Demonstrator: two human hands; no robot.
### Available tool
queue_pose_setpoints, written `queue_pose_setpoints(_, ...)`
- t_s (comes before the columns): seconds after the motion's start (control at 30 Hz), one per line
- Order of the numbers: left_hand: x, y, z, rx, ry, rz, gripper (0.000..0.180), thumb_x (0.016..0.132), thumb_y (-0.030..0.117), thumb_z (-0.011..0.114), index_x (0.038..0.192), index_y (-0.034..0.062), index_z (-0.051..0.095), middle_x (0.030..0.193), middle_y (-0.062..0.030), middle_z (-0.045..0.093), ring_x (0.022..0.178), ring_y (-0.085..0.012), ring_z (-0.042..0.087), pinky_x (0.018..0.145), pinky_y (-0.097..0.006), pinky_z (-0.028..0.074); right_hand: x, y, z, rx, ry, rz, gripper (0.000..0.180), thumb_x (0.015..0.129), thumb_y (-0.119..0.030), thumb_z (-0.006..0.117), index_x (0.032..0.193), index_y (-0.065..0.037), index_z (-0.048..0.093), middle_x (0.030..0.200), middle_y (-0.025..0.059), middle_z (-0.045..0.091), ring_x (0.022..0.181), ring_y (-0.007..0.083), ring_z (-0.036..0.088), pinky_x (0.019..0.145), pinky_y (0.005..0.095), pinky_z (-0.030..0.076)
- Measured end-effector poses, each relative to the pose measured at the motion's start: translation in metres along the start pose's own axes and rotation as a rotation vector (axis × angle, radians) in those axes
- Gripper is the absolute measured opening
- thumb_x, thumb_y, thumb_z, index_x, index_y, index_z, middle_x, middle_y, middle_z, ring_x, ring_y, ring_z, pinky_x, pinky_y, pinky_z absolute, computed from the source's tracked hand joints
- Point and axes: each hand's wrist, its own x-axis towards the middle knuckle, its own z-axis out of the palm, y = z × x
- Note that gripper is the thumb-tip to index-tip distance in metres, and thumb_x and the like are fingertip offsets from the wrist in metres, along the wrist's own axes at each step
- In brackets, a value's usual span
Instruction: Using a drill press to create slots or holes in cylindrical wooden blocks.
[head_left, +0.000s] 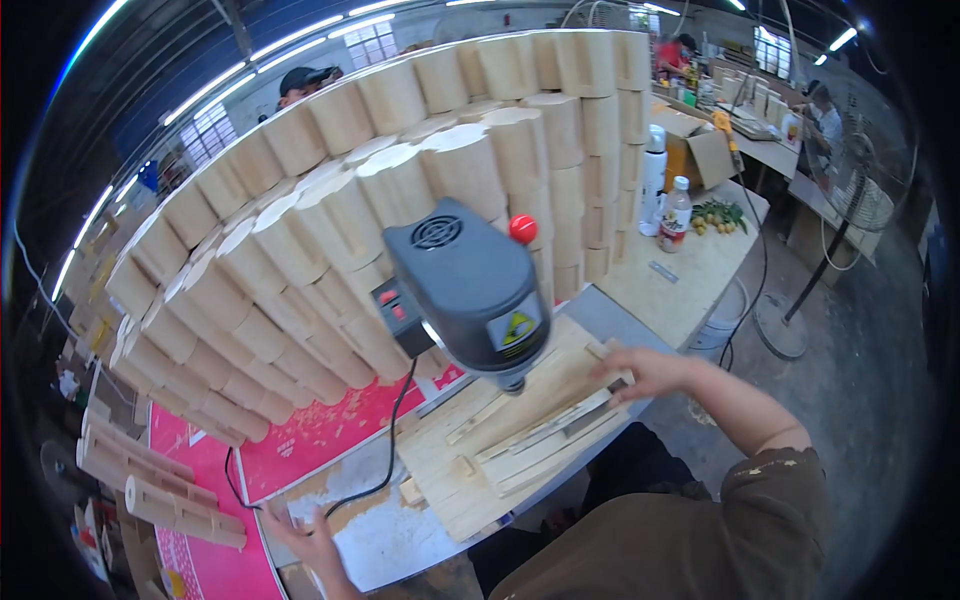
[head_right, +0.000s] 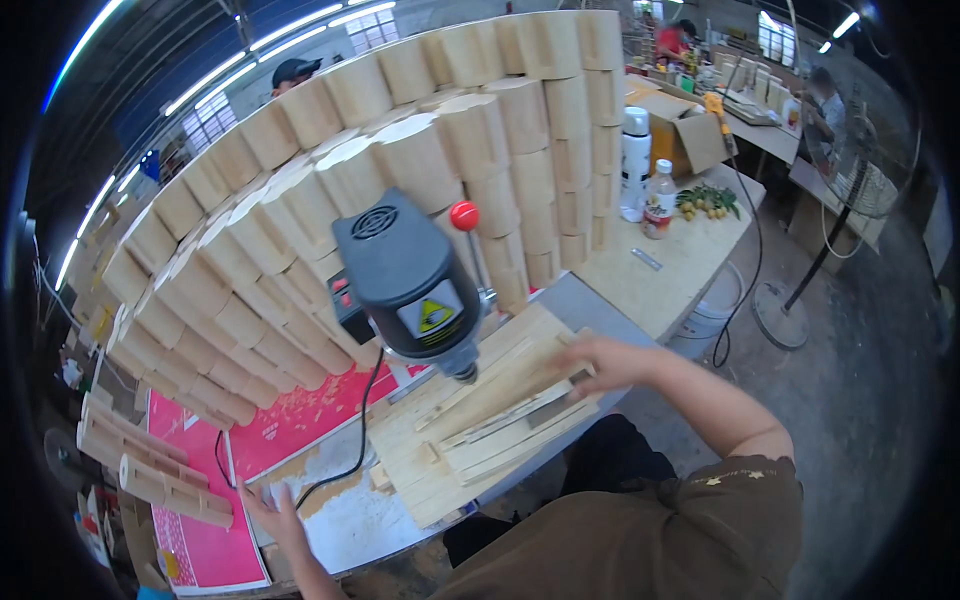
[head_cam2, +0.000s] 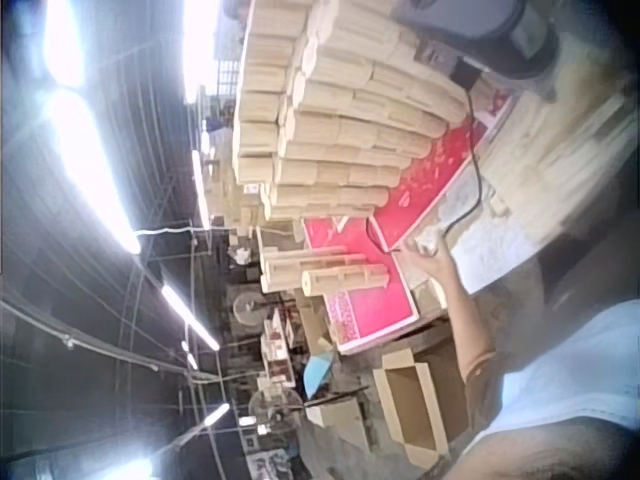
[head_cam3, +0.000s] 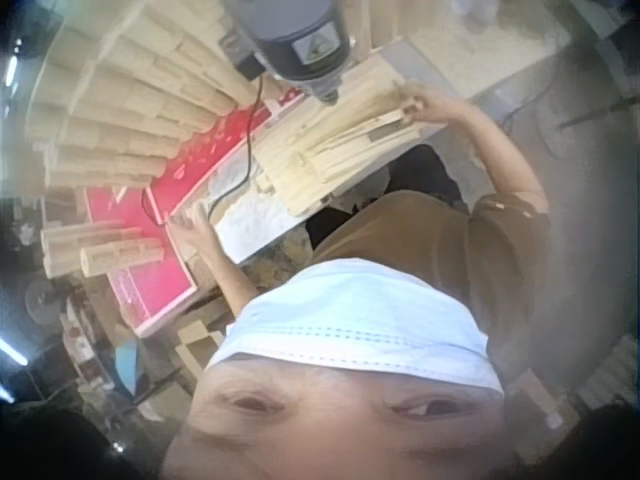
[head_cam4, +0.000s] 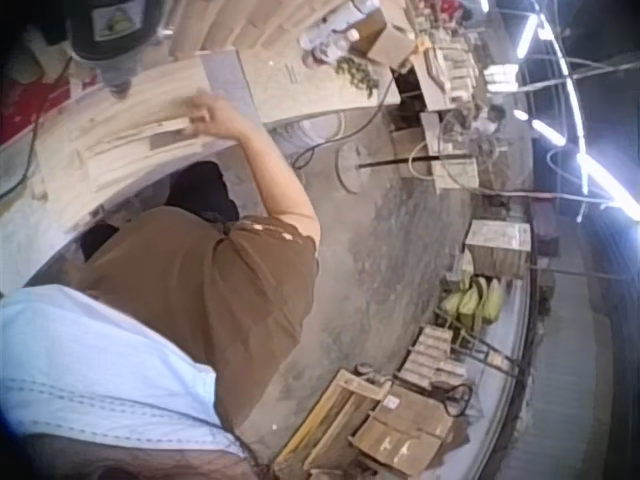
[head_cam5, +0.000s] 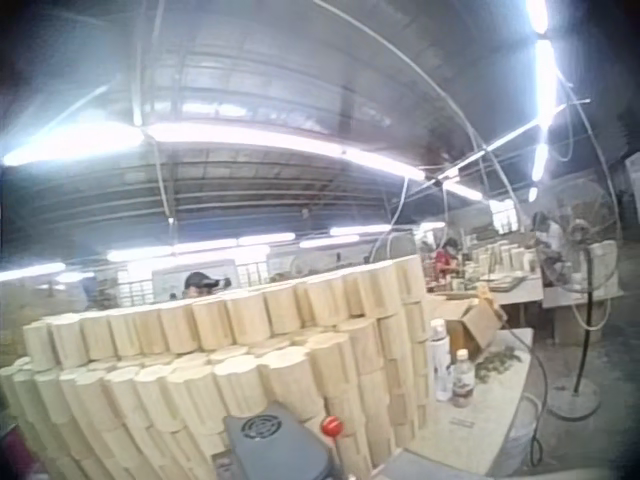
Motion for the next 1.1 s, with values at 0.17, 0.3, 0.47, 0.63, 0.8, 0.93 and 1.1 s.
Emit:
queue_pose_setpoints(0.17, -0.076, -0.014, 0.029, -0.230, -0.075, -0.075, 0.070, 0.080, 0.002, 0.060, 0.140, 0.0097, 0.024, 0.131, -0.0171, 0.033, 0.111, -0.0226, 0.040, 0.089, -0.033, 0.039, 0.060, -0.069, -0.181, -0.426, 0.982, -0.409, 0.049, 0.072, -0.021, 0.070, 0.118, -0.010, 0.055, 0.111, 0.0096, 0.057, 0.101, 0.0245, 0.053, 0.087, 0.0361, 0.043)
queue_pose_setpoints(0.3, -0.122, 0.028, 0.059, -0.344, -0.083, -0.197, 0.069, 0.080, -0.001, 0.060, 0.139, 0.0089, 0.025, 0.128, -0.0144, 0.036, 0.108, -0.0183, 0.041, 0.086, -0.029, 0.041, 0.149, -0.076, -0.318, -0.881, 1.412, 0.010, 0.064, 0.070, -0.044, 0.068, 0.124, -0.016, 0.050, 0.116, 0.0185, 0.052, 0.109, 0.0307, 0.050, 0.092, 0.0434, 0.040)
queue_pose_setpoints(0.47, -0.149, 0.072, 0.073, -0.414, -0.147, -0.176, 0.068, 0.080, -0.002, 0.061, 0.138, 0.0092, 0.027, 0.123, -0.0129, 0.042, 0.103, -0.0165, 0.045, 0.083, -0.026, 0.041, 0.183, -0.085, -0.305, -0.610, 1.252, 0.441, 0.063, 0.068, -0.041, 0.069, 0.125, -0.022, 0.049, 0.127, 0.0180, 0.037, 0.111, 0.0368, 0.047, 0.093, 0.0426, 0.041)
queue_pose_setpoints(0.63, -0.142, 0.121, 0.086, -0.388, -0.130, 0.125, 0.061, 0.081, 0.001, 0.059, 0.135, 0.0041, 0.031, 0.117, -0.0132, 0.049, 0.103, -0.0171, 0.050, 0.087, -0.027, 0.040, 0.159, -0.072, -0.313, -0.598, 1.508, 0.172, 0.061, 0.067, -0.036, 0.072, 0.122, -0.021, 0.050, 0.123, 0.0156, 0.036, 0.108, 0.0395, 0.046, 0.091, 0.0420, 0.042)
queue_pose_setpoints(0.8, -0.138, 0.166, 0.099, -0.409, -0.227, 0.508, 0.061, 0.074, 0.000, 0.064, 0.128, -0.0013, 0.036, 0.119, -0.0148, 0.048, 0.102, -0.0238, 0.053, 0.089, -0.035, 0.042, 0.065, -0.110, -0.214, 0.165, 1.288, -0.619, 0.063, 0.072, -0.023, 0.074, 0.126, -0.013, 0.043, 0.129, 0.0167, 0.034, 0.113, 0.0311, 0.046, 0.085, 0.0385, 0.049)
queue_pose_setpoints(0.93, -0.144, 0.212, 0.139, -0.489, -0.373, 0.653, 0.071, 0.067, 0.007, 0.074, 0.127, -0.0011, 0.037, 0.116, -0.0158, 0.050, 0.098, -0.0235, 0.054, 0.081, -0.033, 0.044, -0.005, -0.099, -0.062, 0.612, 0.978, -0.711, 0.067, 0.075, -0.013, 0.073, 0.131, -0.005, 0.038, 0.127, 0.0116, 0.043, 0.116, 0.0218, 0.045, 0.092, 0.0361, 0.044)
queue_pose_setpoints(1.1, -0.168, 0.208, 0.152, -0.441, -0.177, 0.652, 0.077, 0.063, 0.012, 0.079, 0.127, -0.0019, 0.038, 0.104, -0.0127, 0.055, 0.080, -0.0172, 0.055, 0.065, -0.027, 0.044, -0.036, -0.113, 0.047, 1.588, 0.503, -0.155, 0.064, 0.082, -0.016, 0.066, 0.135, -0.004, 0.034, 0.128, 0.0121, 0.041, 0.118, 0.0234, 0.041, 0.098, 0.0355, 0.036)
